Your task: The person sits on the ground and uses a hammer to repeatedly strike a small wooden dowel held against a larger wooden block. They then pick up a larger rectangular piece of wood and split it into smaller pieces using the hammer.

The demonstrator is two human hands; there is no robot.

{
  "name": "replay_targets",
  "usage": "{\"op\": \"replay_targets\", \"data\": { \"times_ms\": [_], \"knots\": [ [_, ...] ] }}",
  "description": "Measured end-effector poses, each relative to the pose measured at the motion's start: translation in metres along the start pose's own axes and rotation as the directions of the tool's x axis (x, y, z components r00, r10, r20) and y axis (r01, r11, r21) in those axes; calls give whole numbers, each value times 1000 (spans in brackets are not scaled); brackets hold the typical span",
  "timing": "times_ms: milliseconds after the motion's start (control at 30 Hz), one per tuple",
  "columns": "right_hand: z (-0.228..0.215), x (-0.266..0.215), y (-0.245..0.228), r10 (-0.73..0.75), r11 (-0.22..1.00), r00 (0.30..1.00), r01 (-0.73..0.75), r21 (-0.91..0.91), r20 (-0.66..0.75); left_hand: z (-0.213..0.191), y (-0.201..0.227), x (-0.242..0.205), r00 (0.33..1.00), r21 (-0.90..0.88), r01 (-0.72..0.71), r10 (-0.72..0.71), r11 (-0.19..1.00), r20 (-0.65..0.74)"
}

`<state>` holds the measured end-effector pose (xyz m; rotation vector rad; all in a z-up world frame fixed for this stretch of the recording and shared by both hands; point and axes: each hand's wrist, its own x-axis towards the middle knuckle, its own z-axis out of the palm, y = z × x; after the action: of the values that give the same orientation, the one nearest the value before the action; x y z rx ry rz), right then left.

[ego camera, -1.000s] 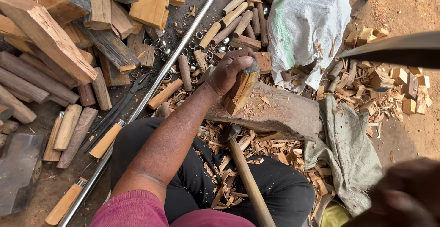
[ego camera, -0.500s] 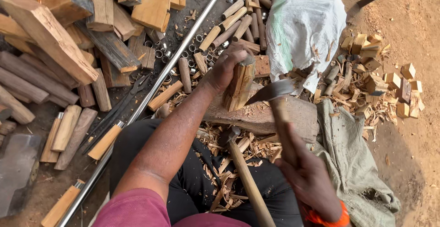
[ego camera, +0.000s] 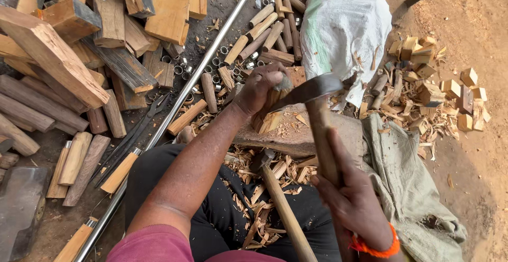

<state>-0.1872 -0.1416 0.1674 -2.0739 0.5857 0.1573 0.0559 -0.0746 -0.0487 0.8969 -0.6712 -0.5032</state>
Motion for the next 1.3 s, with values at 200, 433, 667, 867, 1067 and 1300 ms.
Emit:
{"op": "replay_targets", "data": {
  "times_ms": [200,433,667,867,1067,1300],
  "knots": [
    [-52,-39,50,-230,928,904,315,199,-360,-1,-1,0,1000,5,-13,13,1000,16],
    [-14,-8,26,-25,995,977,46,94,-214,0,-4,1,998,110,-55,54,992,12],
    [-18,-29,81,-239,965,967,246,94,-87,2,-9,1,1000,-52,26,-26,998,-5],
    [-56,-57,39,-303,948,860,317,-36,-411,-5,-14,0,999,23,-48,48,999,-13],
    [18,15,82,-367,924,927,373,-80,83,-3,-7,1,995,79,-27,34,996,-91],
    [-43,-50,76,-288,933,920,332,137,-268,-5,-8,5,998,18,29,-28,999,-51]
  ]
}}
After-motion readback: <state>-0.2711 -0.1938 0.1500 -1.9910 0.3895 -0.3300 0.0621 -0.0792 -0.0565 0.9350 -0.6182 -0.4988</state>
